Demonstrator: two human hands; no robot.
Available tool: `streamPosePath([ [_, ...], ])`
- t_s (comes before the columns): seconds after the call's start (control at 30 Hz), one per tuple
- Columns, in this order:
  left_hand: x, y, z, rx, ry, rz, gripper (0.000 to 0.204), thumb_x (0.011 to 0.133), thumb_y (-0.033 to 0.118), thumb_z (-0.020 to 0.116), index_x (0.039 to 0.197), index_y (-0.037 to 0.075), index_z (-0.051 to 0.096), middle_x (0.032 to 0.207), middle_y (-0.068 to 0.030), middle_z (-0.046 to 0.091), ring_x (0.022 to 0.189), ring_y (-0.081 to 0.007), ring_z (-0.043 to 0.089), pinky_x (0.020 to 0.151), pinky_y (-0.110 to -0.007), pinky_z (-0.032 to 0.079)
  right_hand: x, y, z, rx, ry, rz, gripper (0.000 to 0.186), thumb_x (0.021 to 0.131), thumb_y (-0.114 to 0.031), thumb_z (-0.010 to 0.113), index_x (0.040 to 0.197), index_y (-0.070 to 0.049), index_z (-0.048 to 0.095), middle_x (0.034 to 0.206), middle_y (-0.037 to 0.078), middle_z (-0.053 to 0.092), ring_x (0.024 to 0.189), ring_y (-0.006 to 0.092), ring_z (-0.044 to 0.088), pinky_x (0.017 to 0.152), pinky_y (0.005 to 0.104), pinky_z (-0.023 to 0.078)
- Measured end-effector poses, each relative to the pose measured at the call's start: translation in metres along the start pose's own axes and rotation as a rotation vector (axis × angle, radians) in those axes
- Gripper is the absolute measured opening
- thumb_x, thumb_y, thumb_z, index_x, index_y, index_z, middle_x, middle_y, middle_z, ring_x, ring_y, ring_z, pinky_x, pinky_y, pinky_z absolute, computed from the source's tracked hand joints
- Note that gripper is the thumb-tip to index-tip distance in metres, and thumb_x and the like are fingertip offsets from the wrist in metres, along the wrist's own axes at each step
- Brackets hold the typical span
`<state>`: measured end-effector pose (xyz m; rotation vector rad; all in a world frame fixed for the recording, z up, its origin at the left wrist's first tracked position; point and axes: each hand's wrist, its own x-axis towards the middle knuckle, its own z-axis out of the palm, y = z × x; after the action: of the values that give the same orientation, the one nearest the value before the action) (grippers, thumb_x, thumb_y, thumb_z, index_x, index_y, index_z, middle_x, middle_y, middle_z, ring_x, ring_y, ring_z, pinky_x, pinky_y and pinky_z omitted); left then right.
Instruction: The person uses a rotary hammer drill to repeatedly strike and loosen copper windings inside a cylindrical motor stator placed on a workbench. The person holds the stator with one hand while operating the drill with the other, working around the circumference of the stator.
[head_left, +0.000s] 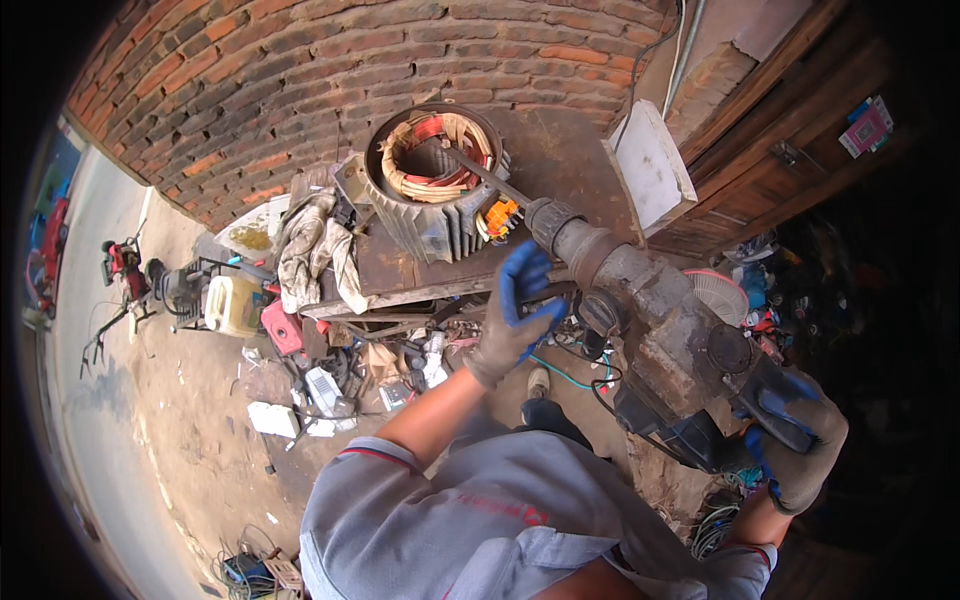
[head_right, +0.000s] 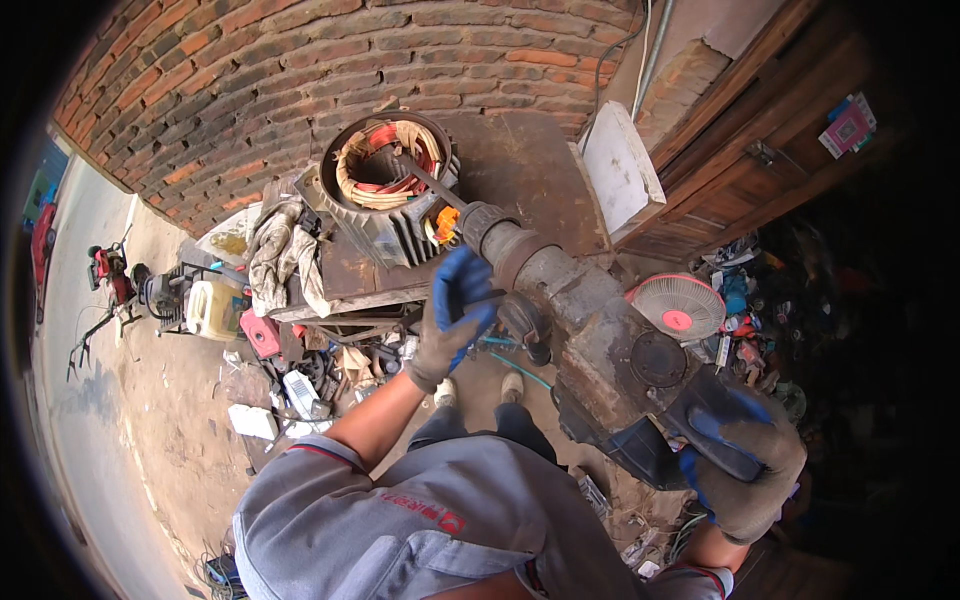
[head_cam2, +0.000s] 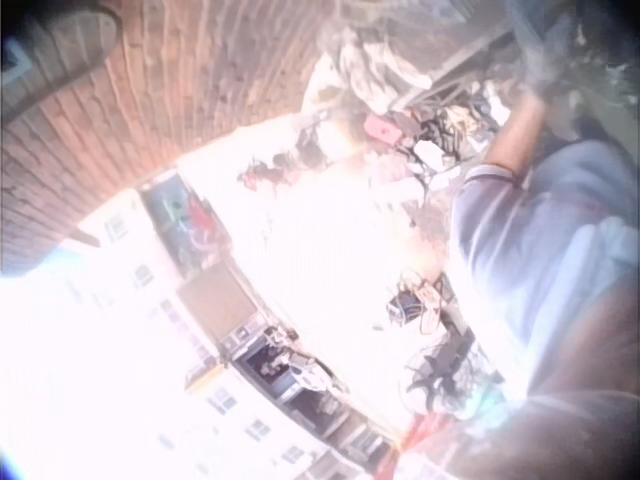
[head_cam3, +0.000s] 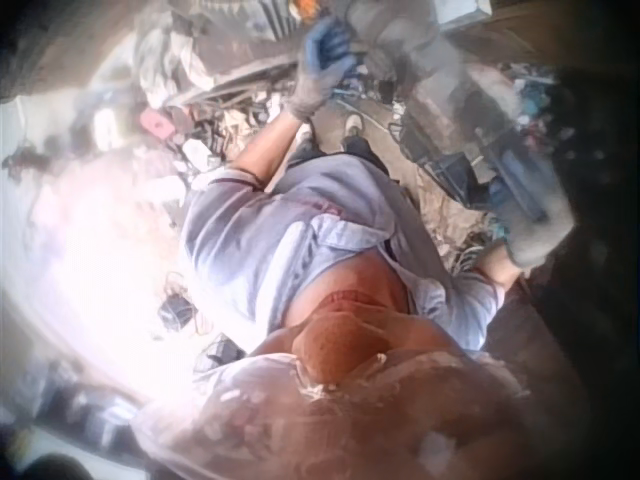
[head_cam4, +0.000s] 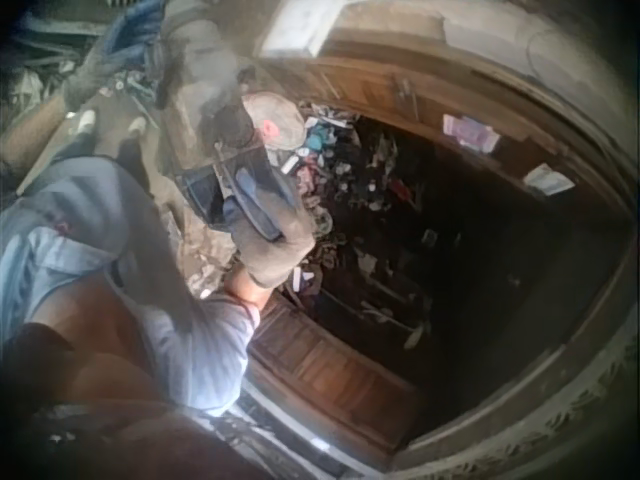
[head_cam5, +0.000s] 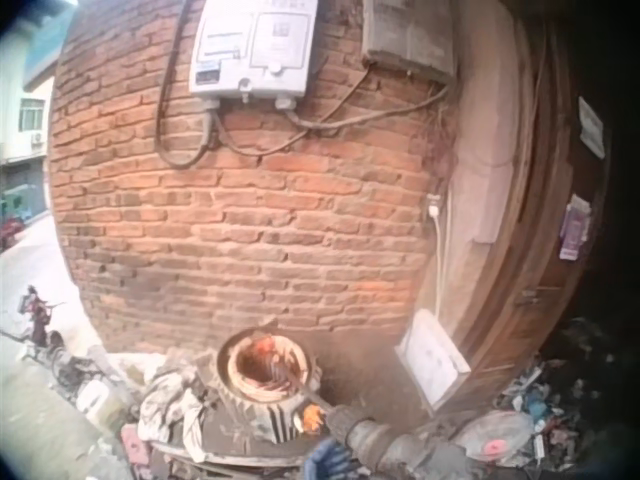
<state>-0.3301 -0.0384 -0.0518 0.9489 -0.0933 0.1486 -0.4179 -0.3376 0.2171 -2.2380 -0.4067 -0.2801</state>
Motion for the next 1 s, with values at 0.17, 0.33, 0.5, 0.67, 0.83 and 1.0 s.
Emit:
streamPosePath([
  [0.17,-0.029,-0.061,0.022,0.034,-0.444,-0.295,0.07,0.09,0.007,0.081,0.15,0.003,0.045,0.138,-0.0099,0.062,0.127,-0.0179,0.058,0.109,-0.035,0.048,-0.018,-0.009,0.009,-0.116,0.03,-0.07,0.067,0.054,0.017,0.071,0.118,-0.005,0.067,0.115,0.025,0.074,0.103,0.0313,0.076,0.085,0.0386,0.062],
  [0.33,-0.033,-0.077,0.039,0.083,-0.122,-0.4,0.031,0.092,0.013,0.079,0.117,-0.001,0.066,0.099,-0.0053,0.071,0.089,-0.0126,0.065,0.081,-0.033,0.056,-0.032,0.001,0.028,0.03,0.17,0.028,0.077,0.063,0.012,0.078,0.138,0.003,0.06,0.107,0.018,0.076,0.092,0.0219,0.076,0.083,0.0366,0.062],
  [0.5,-0.048,-0.038,0.063,0.088,-0.06,-0.388,0.018,0.093,0.013,0.076,0.099,-0.003,0.069,0.084,-0.0037,0.067,0.074,-0.0114,0.064,0.067,-0.032,0.054,-0.028,-0.026,0.045,0.363,0.123,0.208,0.075,0.08,0.003,0.08,0.148,0.007,0.05,0.105,0.014,0.076,0.082,0.0165,0.073,0.075,0.0296,0.06],
  [0.67,-0.046,-0.013,0.06,0.484,-0.42,-0.38,0.023,0.095,0.019,0.074,0.107,0.0,0.069,0.106,-0.0116,0.069,0.093,-0.0163,0.067,0.082,-0.034,0.055,-0.007,-0.066,0.035,0.057,0.185,0.508,0.065,0.09,-0.006,0.074,0.149,0.007,0.049,0.108,0.013,0.076,0.077,0.0152,0.072,0.07,0.0271,0.058],
  [0.83,0.025,0.081,-0.013,1.483,-0.626,-0.344,0.064,0.083,0.053,0.077,0.125,0.005,0.068,0.121,-0.0251,0.071,0.118,-0.036,0.068,0.101,-0.049,0.053,-0.007,-0.073,0.02,0.335,0.179,0.688,0.049,0.097,-0.018,0.066,0.138,0.007,0.06,0.11,0.009,0.075,0.078,0.011,0.067,0.069,0.0261,0.054],
  [1.0,0.08,0.107,-0.052,2.039,0.197,0.303,0.093,0.074,0.067,0.082,0.145,0.013,0.055,0.125,-0.0258,0.064,0.125,-0.0459,0.057,0.116,-0.062,0.033,-0.018,-0.039,0.024,0.225,0.191,0.502,0.073,0.085,-0.017,0.077,0.146,0.011,0.049,0.102,0.017,0.075,0.062,0.0161,0.067,0.053,0.0248,0.051],
])
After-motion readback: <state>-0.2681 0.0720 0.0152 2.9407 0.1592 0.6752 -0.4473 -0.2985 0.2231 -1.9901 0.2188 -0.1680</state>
